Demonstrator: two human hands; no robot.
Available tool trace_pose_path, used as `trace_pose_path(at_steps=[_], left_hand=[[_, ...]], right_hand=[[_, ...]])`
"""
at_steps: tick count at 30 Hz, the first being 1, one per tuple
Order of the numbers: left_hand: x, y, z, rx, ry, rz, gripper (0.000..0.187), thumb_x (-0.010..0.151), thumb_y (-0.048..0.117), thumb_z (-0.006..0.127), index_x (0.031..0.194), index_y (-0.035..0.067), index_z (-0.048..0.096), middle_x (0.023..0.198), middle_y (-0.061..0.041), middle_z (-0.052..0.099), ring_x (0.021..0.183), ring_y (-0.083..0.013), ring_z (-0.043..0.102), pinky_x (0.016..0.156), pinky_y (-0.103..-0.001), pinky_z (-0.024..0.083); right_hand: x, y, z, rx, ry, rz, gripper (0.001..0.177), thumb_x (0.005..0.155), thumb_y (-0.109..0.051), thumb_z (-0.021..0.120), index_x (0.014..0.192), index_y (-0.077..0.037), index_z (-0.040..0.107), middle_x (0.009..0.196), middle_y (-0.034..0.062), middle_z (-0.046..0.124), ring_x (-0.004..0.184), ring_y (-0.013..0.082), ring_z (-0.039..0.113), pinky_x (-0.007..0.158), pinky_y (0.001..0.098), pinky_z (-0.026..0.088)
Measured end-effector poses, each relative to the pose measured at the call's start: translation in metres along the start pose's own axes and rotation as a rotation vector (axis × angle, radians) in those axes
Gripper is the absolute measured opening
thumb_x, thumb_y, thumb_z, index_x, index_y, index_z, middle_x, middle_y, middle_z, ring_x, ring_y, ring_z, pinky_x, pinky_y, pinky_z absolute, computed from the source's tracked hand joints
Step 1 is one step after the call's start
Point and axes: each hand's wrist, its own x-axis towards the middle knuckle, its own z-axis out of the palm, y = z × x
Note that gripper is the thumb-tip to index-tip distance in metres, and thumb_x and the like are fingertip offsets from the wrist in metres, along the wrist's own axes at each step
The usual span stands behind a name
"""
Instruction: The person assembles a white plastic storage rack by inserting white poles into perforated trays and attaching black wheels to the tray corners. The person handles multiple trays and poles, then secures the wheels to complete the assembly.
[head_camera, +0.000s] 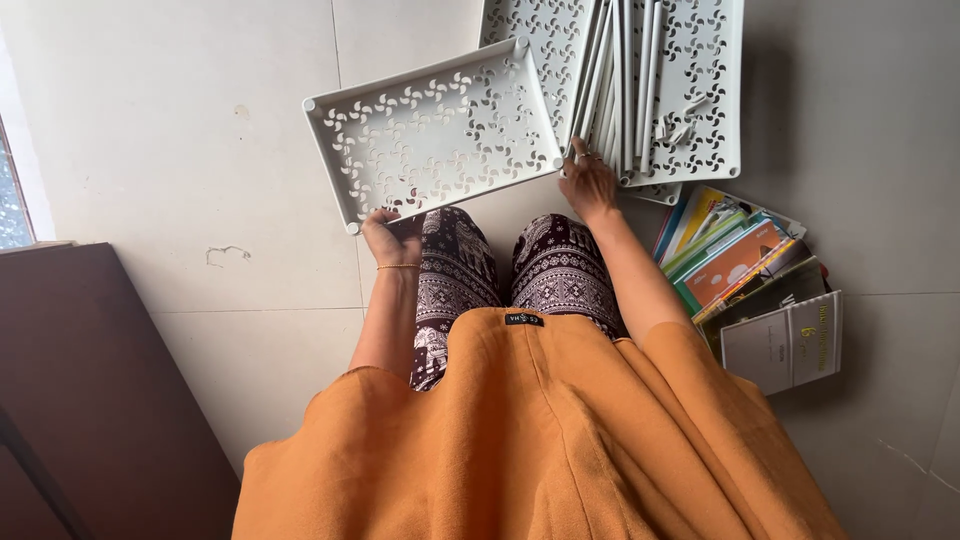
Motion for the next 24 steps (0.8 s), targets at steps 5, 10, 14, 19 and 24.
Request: trace_pose_path(at_steps=[5,10,14,19,24], left_hand=[[0.001,-0.003,-0.001,0.010,0.004,-0.028,0.007,0.070,0.003,0.046,0.073,0.004,0.052,0.093,-0.021,0.064,0.089,-0.0374,0.067,0.083,-0.058,0.060],[-0.002,-0.016,0.003,0.055,-0.019,-0.039,0.008,0.072,0.003,0.047,0.075,0.006,0.053,0.093,-0.016,0.063,0.088,-0.0339,0.065,0.081,-0.056,0.058],[-0.002,-0.021,0.005,0.088,-0.045,-0.050,0.006,0.072,0.004,0.047,0.074,0.004,0.053,0.092,-0.019,0.064,0.085,-0.0348,0.067,0.078,-0.056,0.061],[-0.004,-0.024,0.006,0.103,-0.080,-0.044,0.004,0.073,0.002,0.046,0.074,0.003,0.050,0.092,-0.022,0.063,0.080,-0.0364,0.068,0.072,-0.056,0.065],[-0.001,-0.026,0.009,0.126,-0.061,-0.096,0.018,0.070,0.003,0.045,0.084,-0.002,0.056,0.094,-0.020,0.065,0.081,-0.0349,0.069,0.072,-0.052,0.065]], right_hand=[[-0.012,0.009,0.001,0.050,-0.098,0.095,0.031,0.099,-0.008,0.060,0.126,-0.019,0.072,0.141,0.0168,0.060,0.107,0.0412,0.068,0.067,0.0399,0.063],[-0.027,0.037,-0.003,-0.076,-0.153,0.063,0.019,0.093,-0.011,0.066,0.109,-0.019,0.073,0.144,0.0092,0.061,0.115,0.0406,0.065,0.081,0.0421,0.063],[-0.034,0.064,-0.017,-0.023,-0.177,0.104,0.010,0.099,-0.008,0.064,0.104,-0.013,0.071,0.148,0.0094,0.061,0.119,0.0430,0.063,0.083,0.0439,0.061],[-0.022,0.053,-0.039,-0.018,-0.182,0.258,0.005,0.091,-0.008,0.070,0.089,-0.012,0.073,0.144,0.0088,0.062,0.105,0.0360,0.067,0.106,0.0588,0.044],[0.003,0.015,-0.036,-0.071,0.004,0.335,0.010,0.094,-0.018,0.066,0.089,-0.010,0.069,0.128,0.0130,0.067,0.092,0.0294,0.071,0.100,0.0597,0.041]])
